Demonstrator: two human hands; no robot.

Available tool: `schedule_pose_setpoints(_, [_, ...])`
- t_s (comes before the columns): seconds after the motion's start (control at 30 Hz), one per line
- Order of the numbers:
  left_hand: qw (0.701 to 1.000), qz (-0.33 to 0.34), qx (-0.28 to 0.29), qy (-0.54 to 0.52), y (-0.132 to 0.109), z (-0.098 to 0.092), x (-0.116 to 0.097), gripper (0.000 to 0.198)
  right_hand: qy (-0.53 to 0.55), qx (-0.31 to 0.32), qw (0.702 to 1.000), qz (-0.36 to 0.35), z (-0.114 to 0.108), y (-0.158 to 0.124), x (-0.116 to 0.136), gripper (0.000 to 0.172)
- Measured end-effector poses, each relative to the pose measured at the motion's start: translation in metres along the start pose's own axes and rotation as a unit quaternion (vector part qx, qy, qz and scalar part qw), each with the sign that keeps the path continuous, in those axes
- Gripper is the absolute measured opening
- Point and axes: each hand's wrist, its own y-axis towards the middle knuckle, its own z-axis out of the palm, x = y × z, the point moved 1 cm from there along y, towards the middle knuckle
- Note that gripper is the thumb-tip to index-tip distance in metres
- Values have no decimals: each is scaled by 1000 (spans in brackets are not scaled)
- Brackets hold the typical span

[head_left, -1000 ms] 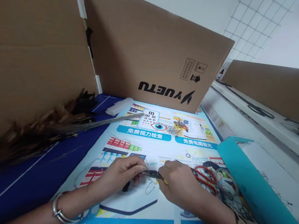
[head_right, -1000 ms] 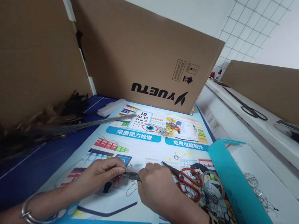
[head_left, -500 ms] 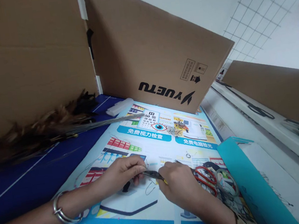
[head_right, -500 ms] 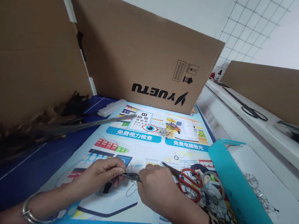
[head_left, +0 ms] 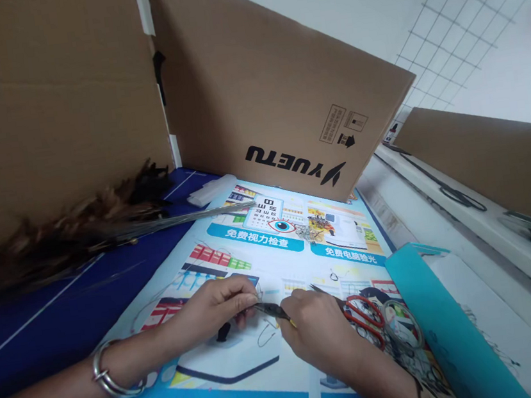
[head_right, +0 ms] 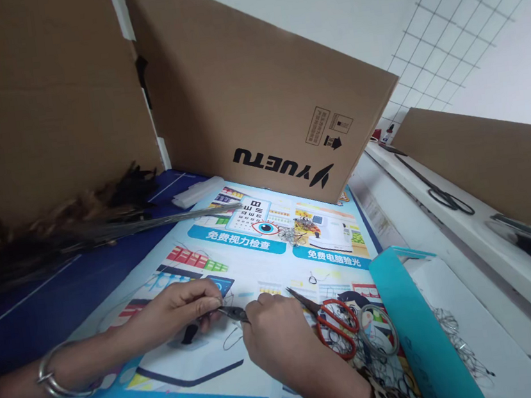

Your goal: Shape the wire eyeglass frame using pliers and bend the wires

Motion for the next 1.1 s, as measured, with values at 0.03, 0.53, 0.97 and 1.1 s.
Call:
schedule_pose_setpoints(0.03, [1000, -5, -3, -4, 0, 0, 0, 27, 1, -1, 1000, 2, 0, 0, 0, 18])
schedule_pose_setpoints(0.53, [999, 4, -12, 36, -1, 1, -2, 27, -5, 10, 1000, 5, -3, 1, 2, 16])
schedule_pose_setpoints(0.97, [1000, -5, -18, 6, -3, -4, 0, 31, 7, -19, 1000, -1, 3, 2, -5, 16])
schedule_pose_setpoints(1.1, [999, -24, -32, -32, -5, -9, 5, 30, 88, -51, 995, 9, 11, 10, -18, 13])
